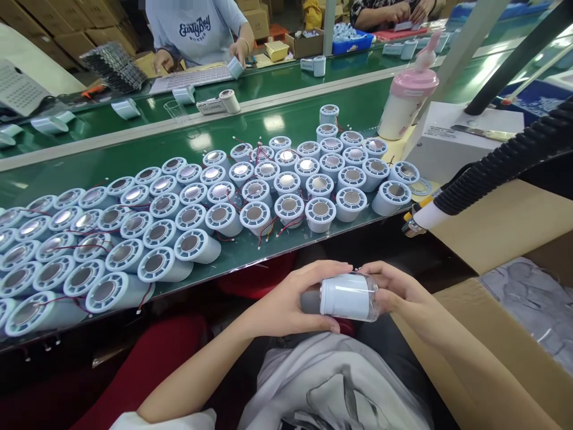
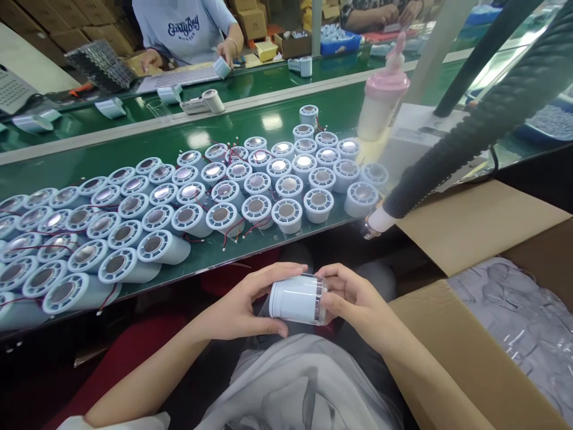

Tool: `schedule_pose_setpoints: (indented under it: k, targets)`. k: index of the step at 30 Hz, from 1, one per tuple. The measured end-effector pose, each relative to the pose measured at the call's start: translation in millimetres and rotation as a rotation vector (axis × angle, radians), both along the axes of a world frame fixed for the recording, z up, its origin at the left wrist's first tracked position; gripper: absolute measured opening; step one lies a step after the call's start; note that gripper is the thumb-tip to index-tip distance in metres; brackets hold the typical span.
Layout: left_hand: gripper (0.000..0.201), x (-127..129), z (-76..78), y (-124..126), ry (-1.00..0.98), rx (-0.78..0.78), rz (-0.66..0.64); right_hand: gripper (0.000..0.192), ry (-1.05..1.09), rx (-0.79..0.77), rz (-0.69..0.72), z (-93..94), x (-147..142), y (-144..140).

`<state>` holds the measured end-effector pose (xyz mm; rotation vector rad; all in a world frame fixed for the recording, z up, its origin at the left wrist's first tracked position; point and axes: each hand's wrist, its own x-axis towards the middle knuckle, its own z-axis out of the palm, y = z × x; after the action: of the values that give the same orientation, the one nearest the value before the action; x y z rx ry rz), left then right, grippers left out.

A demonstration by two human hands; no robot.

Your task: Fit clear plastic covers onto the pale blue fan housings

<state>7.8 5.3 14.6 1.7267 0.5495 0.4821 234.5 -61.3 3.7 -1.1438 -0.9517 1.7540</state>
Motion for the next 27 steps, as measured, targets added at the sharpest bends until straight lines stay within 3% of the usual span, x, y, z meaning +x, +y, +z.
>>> schedule_pose_setpoints:
  k: [16,20,24,27]
  targets:
    - [0.084,0.6,-4.6,4.5,-0.123,0.071,-0.056,0.050,0.164,-0.299,-0.034,-6.6,-17.2,2.1]
    - [0.079,1.6,-4.8,4.3,-0.128,0.100,-0.050,0.053,0.226,-0.422,0.028,-4.1,-16.6,2.1]
    - [0.068,3.9,-3.2,2.3,-0.122,0.161,-0.026,0.071,0.232,-0.552,0.118,-1.3,-16.2,4.2]
    - [0.061,4.7,-0.6,-1.4,-0.094,0.129,0.005,0.078,0.187,-0.515,0.172,-5.8,-16.5,2.8]
